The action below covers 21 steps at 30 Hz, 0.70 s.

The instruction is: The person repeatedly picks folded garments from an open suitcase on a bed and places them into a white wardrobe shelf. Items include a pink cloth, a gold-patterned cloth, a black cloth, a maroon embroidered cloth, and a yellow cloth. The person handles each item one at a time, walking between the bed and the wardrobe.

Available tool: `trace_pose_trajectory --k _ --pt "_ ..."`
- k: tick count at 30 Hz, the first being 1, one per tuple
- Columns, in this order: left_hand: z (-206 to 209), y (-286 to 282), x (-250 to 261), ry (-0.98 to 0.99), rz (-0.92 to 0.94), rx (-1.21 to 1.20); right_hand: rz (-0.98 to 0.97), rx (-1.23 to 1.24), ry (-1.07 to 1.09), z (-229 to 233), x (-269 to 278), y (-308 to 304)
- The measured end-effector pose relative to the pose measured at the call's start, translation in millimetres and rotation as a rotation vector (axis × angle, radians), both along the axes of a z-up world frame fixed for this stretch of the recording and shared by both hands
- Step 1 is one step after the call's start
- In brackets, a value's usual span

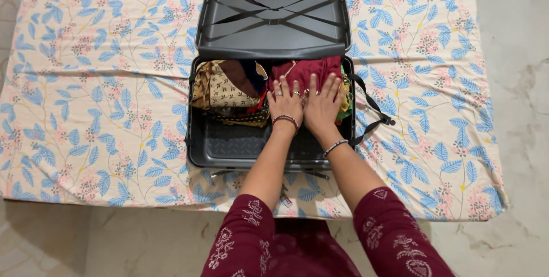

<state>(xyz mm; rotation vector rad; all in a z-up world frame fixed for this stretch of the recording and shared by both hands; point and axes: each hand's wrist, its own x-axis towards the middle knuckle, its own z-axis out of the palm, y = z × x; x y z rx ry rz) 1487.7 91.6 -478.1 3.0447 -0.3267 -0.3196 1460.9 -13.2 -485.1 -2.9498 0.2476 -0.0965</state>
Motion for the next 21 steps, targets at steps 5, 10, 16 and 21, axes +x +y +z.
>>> trace_pose_trajectory --k 5,10,16,21 --pt "-9 -7 8 0.157 0.247 -0.058 -0.222 0.098 0.237 5 13 3" --pt "-24 -2 21 0.367 0.419 -0.159 -0.349 0.238 0.409 14 26 6" --pt "-54 14 31 0.272 0.714 -0.517 -0.280 0.156 0.223 3 26 7" --pt "-74 28 38 0.231 0.866 -0.599 -0.123 0.018 -0.028 -8 15 15"
